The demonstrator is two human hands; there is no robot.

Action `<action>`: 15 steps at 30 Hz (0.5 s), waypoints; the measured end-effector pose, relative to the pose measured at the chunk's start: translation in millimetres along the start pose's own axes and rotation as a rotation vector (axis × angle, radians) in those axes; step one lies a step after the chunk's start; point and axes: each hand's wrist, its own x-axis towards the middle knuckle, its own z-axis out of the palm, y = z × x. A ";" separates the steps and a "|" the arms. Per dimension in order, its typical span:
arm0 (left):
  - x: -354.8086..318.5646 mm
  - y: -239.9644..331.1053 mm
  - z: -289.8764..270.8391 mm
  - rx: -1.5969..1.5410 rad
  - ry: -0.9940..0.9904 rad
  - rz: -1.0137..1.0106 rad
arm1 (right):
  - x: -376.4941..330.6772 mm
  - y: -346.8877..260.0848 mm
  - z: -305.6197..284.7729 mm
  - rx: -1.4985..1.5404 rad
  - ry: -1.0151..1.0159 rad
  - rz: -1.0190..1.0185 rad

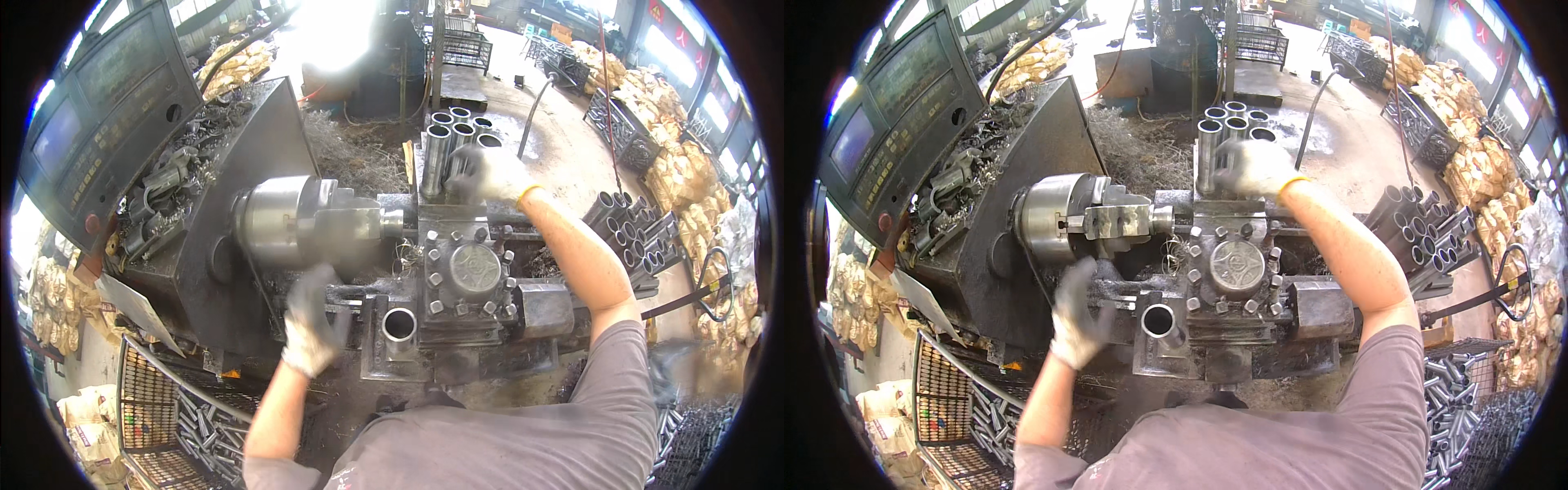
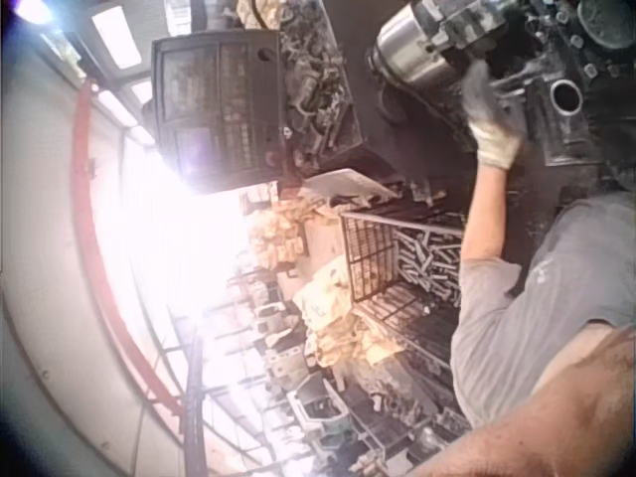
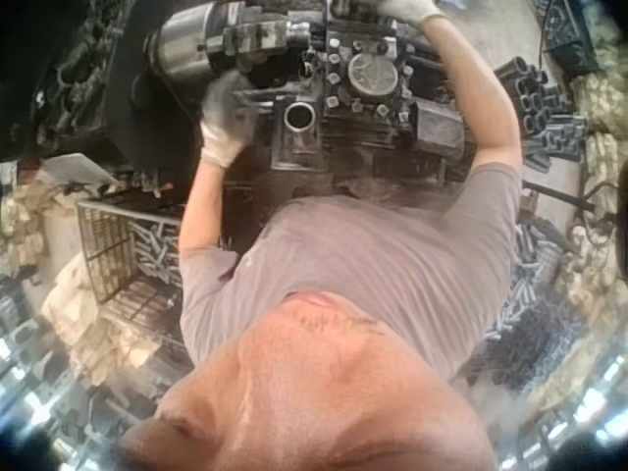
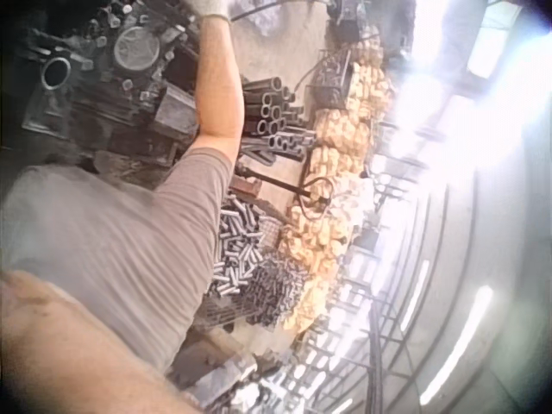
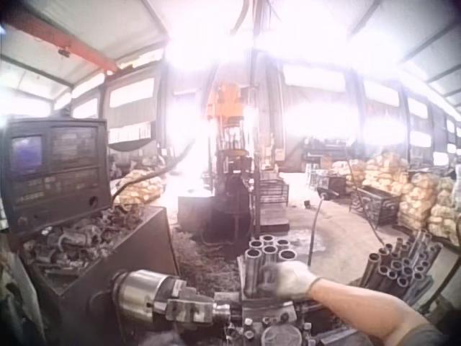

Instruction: The person operates a metal turning lathe, repeatedly loading cylindrical metal blanks into the chuck, starting the machine, and removing finished parts. The finished parts are placed into a wire basket nearby. The person wears gloves throughout the process.

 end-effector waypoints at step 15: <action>164.2 -106.8 -9.8 0.665 -0.184 0.100 | 13.5 -3.3 94.4 0.596 -0.417 0.220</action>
